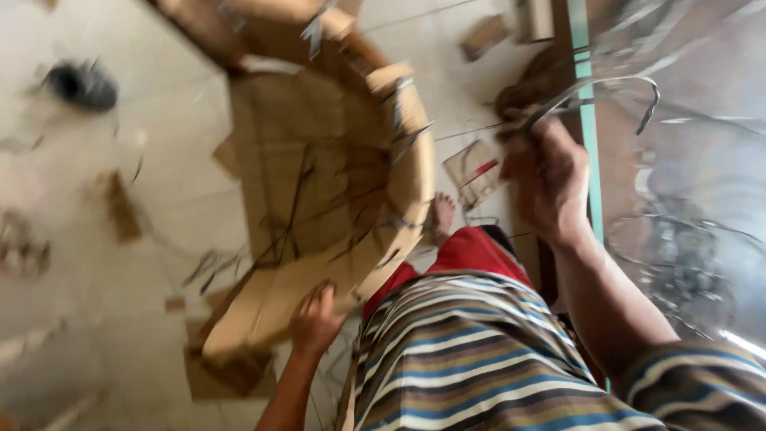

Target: Securing cardboard padding to a curved frame using wire ties

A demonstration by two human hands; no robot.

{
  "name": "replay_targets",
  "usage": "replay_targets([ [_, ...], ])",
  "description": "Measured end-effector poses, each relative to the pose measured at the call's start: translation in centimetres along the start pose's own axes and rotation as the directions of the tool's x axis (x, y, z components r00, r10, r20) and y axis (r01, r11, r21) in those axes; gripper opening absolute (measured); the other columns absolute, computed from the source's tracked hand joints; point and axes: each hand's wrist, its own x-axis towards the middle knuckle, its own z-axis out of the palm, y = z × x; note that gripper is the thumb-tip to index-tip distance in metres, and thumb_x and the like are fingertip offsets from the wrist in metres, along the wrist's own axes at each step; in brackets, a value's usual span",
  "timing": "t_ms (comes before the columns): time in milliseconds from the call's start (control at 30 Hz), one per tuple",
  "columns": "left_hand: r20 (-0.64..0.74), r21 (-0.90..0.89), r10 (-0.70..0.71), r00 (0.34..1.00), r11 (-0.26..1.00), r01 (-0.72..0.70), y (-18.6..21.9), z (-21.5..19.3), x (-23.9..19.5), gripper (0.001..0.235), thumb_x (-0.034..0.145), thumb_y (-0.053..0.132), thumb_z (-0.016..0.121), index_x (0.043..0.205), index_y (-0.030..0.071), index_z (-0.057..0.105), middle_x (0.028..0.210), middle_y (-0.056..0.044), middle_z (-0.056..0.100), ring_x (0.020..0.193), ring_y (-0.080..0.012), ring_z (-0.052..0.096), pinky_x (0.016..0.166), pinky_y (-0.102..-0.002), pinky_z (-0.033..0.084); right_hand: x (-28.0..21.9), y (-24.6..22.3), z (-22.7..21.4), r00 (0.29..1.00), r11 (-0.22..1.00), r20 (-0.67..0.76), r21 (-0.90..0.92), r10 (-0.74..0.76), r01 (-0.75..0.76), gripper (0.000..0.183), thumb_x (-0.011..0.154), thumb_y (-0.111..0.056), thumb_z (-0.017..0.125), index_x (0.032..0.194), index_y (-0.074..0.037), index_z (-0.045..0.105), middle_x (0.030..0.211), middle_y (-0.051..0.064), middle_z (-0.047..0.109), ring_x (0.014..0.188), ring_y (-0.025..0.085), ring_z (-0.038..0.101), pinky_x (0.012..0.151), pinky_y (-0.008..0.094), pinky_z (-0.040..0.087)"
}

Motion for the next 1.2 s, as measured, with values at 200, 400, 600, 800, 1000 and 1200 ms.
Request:
replay_targets([
  [200,-0.284,0.092,0.019,0.959,0.996,0.008,0.5,1.8,0.7,0.051,0.071,0.051,0.082,0.101,0.014,0.066,0.101,-0.008,0.071,0.094,-0.0262,0.072,0.084,-0.039,0.058,-9.9,0.5,14.0,0.738,0.91,0.619,0.09,0.267,-0.404,0.02,0.101,-0.016,0.06,0.107,-0.001,0.072,0.051,0.008,0.063,0.052,0.02,0.06,0.066,0.033,0.053],
  [400,-0.188,0.023,-0.066,0.98,0.997,0.072,0.4,2.9,0.3,0.036,0.074,0.033,0.076,0.099,0.011,0.064,0.098,-0.009,0.067,0.088,-0.0282,0.067,0.079,-0.039,0.055,-15.7,5.1,22.3,0.457,0.863,0.745,-0.328,0.487,-0.384,0.036,0.099,-0.033,0.053,0.121,-0.01,0.07,0.061,0.009,0.069,0.07,0.027,0.072,0.076,0.042,0.055],
  [600,0.506,-0.196,-0.068,0.86,0.962,0.191,-2.3,-2.7,1.4,0.089,0.069,0.058,0.079,0.144,0.021,0.051,0.142,-0.009,0.058,0.127,-0.0343,0.057,0.101,-0.055,0.048,-16.6,6.3,23.8,0.567,0.9,0.701,-0.297,0.433,-0.32,0.032,0.098,-0.023,0.055,0.119,-0.008,0.073,0.053,0.012,0.067,0.061,0.025,0.074,0.076,0.039,0.057],
  [800,0.756,-0.362,-0.027,0.653,0.814,0.453,-4.8,-7.7,3.5,0.099,0.081,0.069,0.066,0.158,0.014,0.039,0.162,-0.017,0.043,0.152,-0.0374,0.037,0.123,-0.06,0.026,-16.9,6.6,24.1,0.546,0.91,0.728,-0.335,0.415,-0.245,0.036,0.098,-0.026,0.055,0.126,-0.009,0.071,0.048,0.009,0.065,0.064,0.029,0.075,0.08,0.044,0.058],
  [1000,0.755,-0.447,-0.09,0.65,0.655,0.61,-5.2,-5.2,4.3,0.084,0.1,0.075,0.031,0.168,0.03,0.008,0.17,-0.013,0.025,0.158,-0.0323,0.022,0.124,-0.067,0.011,-17.2,7.9,25.7,0.491,0.867,0.749,-0.498,0.444,-0.025,0.039,0.098,-0.037,0.049,0.131,-0.025,0.067,0.089,0.015,0.079,0.095,0.039,0.074,0.09,0.055,0.058],
  [1200,0.74,-0.384,0.115,0.662,0.881,0.275,-3.6,-8.7,5.2,0.113,0.078,0.056,0.079,0.166,0.02,0.017,0.166,-0.018,0.031,0.152,-0.0423,0.031,0.117,-0.072,0.028,-20.0,5.9,27.5,0.506,0.817,0.691,-0.574,0.517,-0.051,0.038,0.1,-0.04,0.05,0.134,-0.03,0.065,0.099,0.015,0.078,0.1,0.038,0.074,0.091,0.053,0.059],
])
